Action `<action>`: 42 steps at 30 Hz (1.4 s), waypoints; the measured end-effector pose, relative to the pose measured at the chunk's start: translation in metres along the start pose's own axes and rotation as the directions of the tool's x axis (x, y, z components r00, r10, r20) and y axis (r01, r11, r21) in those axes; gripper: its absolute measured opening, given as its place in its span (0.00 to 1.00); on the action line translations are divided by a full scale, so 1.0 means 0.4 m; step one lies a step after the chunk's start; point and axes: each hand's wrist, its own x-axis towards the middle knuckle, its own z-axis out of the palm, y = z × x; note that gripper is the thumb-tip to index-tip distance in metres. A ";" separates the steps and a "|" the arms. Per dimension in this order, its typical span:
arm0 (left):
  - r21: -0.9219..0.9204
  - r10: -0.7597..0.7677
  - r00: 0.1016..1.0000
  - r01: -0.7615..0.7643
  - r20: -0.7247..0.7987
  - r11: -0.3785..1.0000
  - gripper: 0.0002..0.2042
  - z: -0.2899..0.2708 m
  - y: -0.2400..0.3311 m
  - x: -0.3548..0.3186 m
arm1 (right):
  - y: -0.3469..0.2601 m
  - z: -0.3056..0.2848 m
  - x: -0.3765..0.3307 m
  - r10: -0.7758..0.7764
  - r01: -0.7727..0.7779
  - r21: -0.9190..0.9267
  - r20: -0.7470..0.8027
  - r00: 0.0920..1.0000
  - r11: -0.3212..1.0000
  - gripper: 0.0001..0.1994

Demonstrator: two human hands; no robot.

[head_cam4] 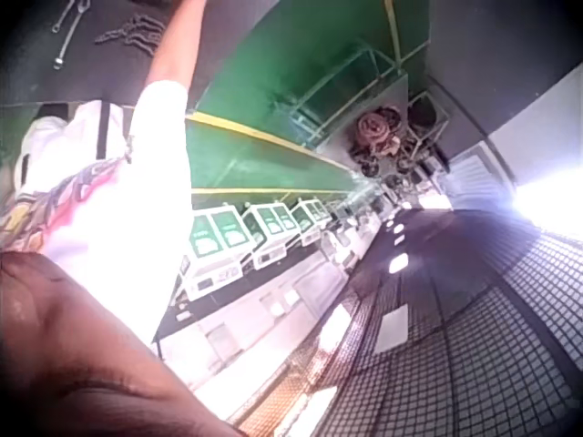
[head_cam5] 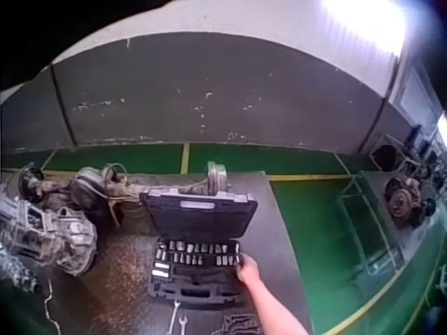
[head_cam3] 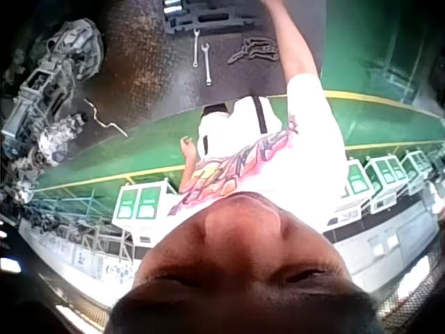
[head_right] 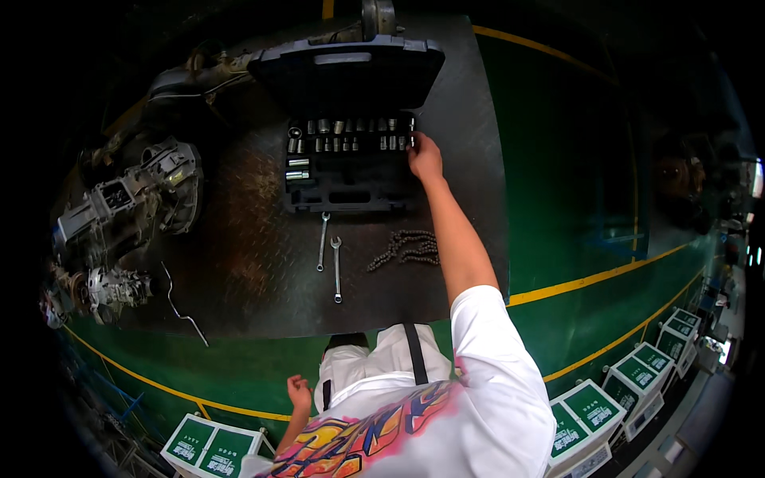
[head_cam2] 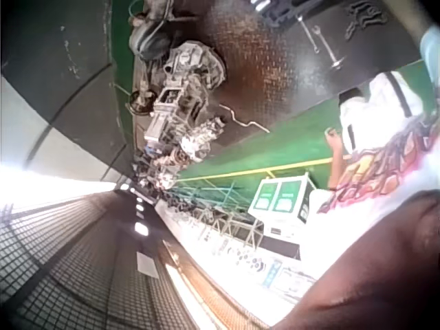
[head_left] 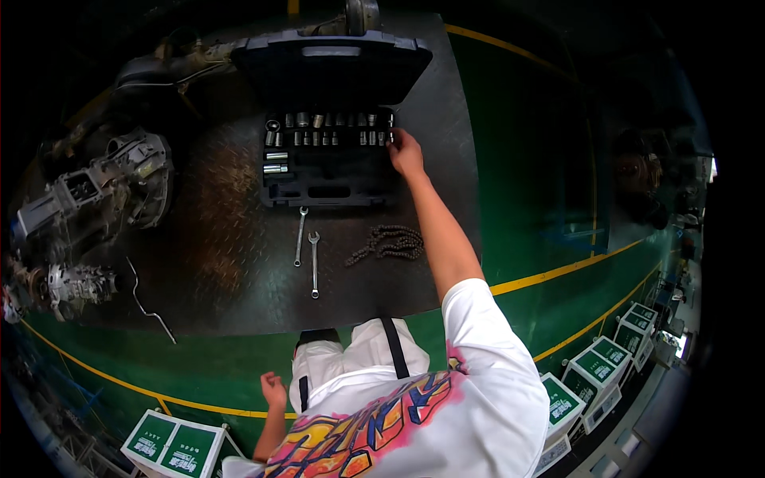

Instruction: The person uses a socket wrench and an open-end wrench to loosen and remove bolts from a transmission housing on a workbench.

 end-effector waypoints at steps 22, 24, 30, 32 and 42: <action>-0.208 -0.108 0.992 0.118 0.061 0.971 0.08 0.107 -0.098 -0.154 | -0.094 -0.032 -0.019 0.053 -0.032 -0.142 0.148 0.988 0.989 0.23; -0.234 -0.125 0.990 0.136 0.063 0.963 0.08 0.117 -0.077 -0.153 | -0.130 -0.045 -0.027 0.042 -0.009 -0.217 0.148 0.988 0.976 0.23; -0.090 -0.062 0.990 0.051 -0.129 0.995 0.06 0.135 0.029 -0.090 | -0.128 0.013 -0.025 -0.089 0.119 -0.225 0.140 0.986 0.967 0.19; -0.098 -0.077 0.989 0.065 -0.128 0.993 0.05 0.154 0.114 -0.049 | -0.113 0.022 -0.025 -0.033 0.043 -0.109 0.087 0.996 0.993 0.18; -0.194 -0.057 0.997 0.047 -0.045 0.980 0.09 0.269 0.212 0.047 | -0.119 0.019 -0.010 0.032 -0.008 -0.177 0.130 0.991 0.984 0.18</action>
